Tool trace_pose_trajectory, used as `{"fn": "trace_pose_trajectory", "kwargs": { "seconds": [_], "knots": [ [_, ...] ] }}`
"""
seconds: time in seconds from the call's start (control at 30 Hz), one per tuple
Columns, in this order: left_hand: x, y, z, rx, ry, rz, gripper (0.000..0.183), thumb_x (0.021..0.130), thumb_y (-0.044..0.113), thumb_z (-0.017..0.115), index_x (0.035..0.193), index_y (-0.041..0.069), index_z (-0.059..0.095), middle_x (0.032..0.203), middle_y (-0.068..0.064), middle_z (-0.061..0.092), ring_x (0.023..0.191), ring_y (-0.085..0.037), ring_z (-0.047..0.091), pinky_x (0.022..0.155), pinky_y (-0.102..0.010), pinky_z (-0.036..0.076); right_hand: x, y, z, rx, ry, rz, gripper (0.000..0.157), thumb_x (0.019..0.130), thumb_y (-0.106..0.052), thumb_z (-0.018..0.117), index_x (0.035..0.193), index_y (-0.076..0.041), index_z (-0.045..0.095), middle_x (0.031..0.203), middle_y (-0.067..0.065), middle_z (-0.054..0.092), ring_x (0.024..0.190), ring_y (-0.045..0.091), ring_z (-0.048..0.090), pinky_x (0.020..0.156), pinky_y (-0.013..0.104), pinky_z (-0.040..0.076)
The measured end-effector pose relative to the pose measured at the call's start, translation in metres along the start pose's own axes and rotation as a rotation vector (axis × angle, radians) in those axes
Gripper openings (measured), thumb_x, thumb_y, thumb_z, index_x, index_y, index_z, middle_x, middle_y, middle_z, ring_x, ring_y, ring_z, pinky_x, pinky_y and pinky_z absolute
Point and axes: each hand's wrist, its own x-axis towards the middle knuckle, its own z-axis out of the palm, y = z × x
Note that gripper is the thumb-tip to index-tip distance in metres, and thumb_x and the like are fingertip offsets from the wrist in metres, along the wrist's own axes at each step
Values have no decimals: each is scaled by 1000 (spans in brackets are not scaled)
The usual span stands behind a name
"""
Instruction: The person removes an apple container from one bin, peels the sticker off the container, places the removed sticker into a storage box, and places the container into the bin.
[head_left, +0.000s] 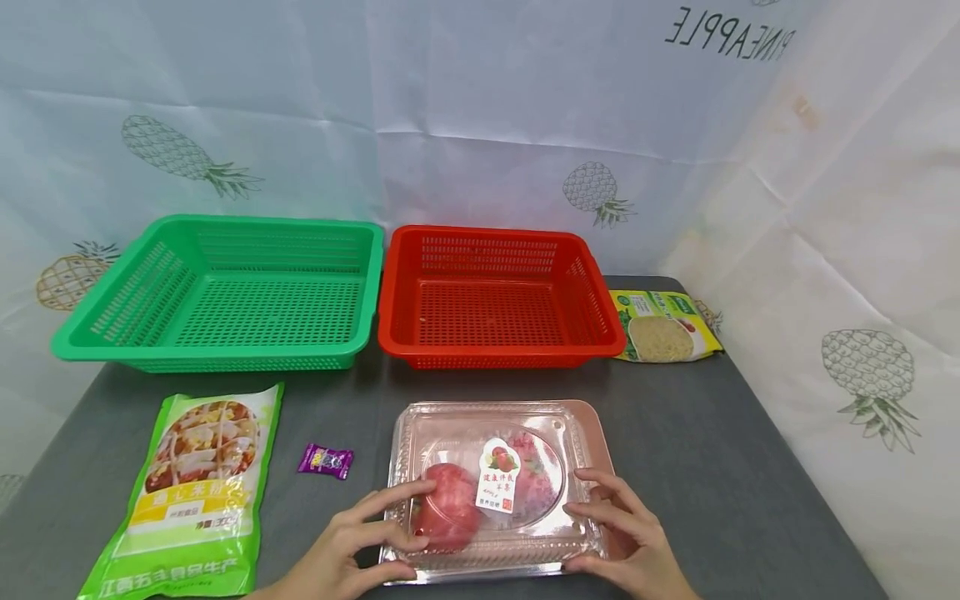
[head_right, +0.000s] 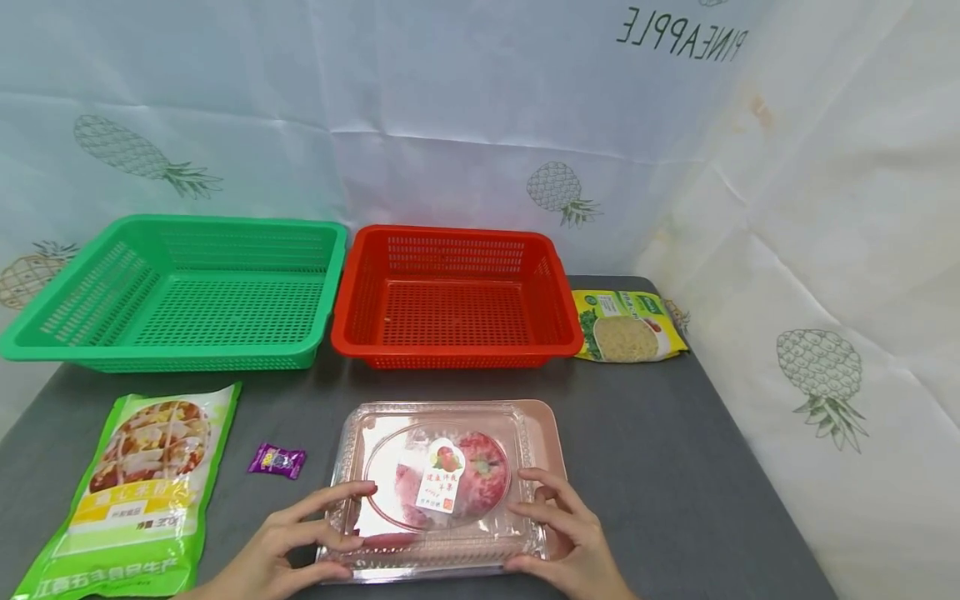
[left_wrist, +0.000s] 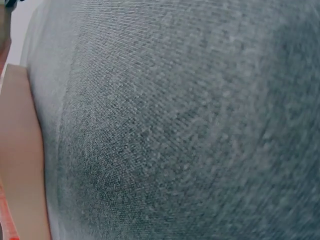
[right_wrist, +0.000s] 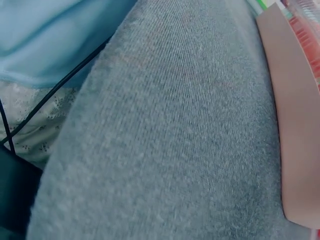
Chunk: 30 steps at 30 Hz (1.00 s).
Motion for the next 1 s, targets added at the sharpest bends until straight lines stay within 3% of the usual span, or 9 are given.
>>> {"fn": "trace_pose_trajectory", "kwargs": {
  "seconds": [0.23, 0.4, 0.5, 0.6, 0.73, 0.87, 0.93, 1.0],
  "knots": [
    [-6, -2, -2, -12, 5, 46, 35, 75, 5, 80, 105, 16, 67, 137, -20, 49, 126, -22, 48, 102, -21, 38, -2, 6, 5, 101, -11, -56, 55, 62, 7, 85, 112, 9, 64, 129, 30, 46, 105, 21, 46, 87, 19, 43],
    [-5, -3, -4, -19, -3, 73, 35, 75, 5, 80, 106, 14, 66, 137, -20, 49, 124, -22, 50, 102, -21, 39, -7, 11, 5, 182, -28, -49, 57, 61, 13, 83, 114, 11, 62, 131, 30, 43, 105, 21, 46, 81, 20, 47],
    [-5, -2, -5, -21, -6, 56, 36, 75, 5, 80, 107, 15, 67, 136, -18, 50, 121, -21, 52, 101, -21, 39, -9, 13, -1, 196, -64, 16, 64, 58, 18, 82, 118, 12, 59, 133, 28, 43, 106, 20, 49, 79, 21, 51],
    [-4, 0, -5, -21, -12, 47, 37, 75, 5, 80, 108, 15, 67, 135, -17, 51, 120, -21, 53, 100, -20, 40, -6, 10, -17, 238, -147, 180, 73, 62, 19, 79, 129, 11, 50, 135, 19, 47, 104, 16, 54, 68, 26, 56],
    [-2, 1, -6, -12, -17, 41, 35, 75, 6, 80, 107, 16, 68, 134, -15, 52, 118, -20, 54, 99, -20, 41, 10, 4, -49, 337, -276, 392, 73, 75, 19, 70, 139, 9, 39, 135, 7, 54, 100, 15, 60, 70, 35, 57],
    [-1, 2, -6, 0, -13, 31, 34, 76, 7, 80, 107, 17, 69, 133, -14, 53, 116, -19, 56, 98, -19, 42, 30, 4, -68, 388, -293, 380, 63, 78, 24, 62, 136, 11, 41, 134, 8, 56, 108, 18, 61, 83, 36, 54],
    [-1, 2, -6, 1, -11, 32, 34, 76, 7, 80, 106, 17, 69, 133, -14, 54, 116, -20, 56, 98, -20, 42, 40, 5, -67, 417, -275, 345, 60, 78, 26, 59, 134, 13, 42, 134, 11, 56, 113, 20, 60, 86, 36, 53],
    [-1, 3, -7, -3, -12, 30, 34, 75, 6, 80, 106, 16, 69, 133, -15, 53, 117, -20, 55, 99, -20, 41, 49, 5, -62, 489, -266, 361, 58, 79, 26, 58, 134, 13, 42, 135, 13, 55, 117, 22, 58, 89, 38, 50]
  ]
}}
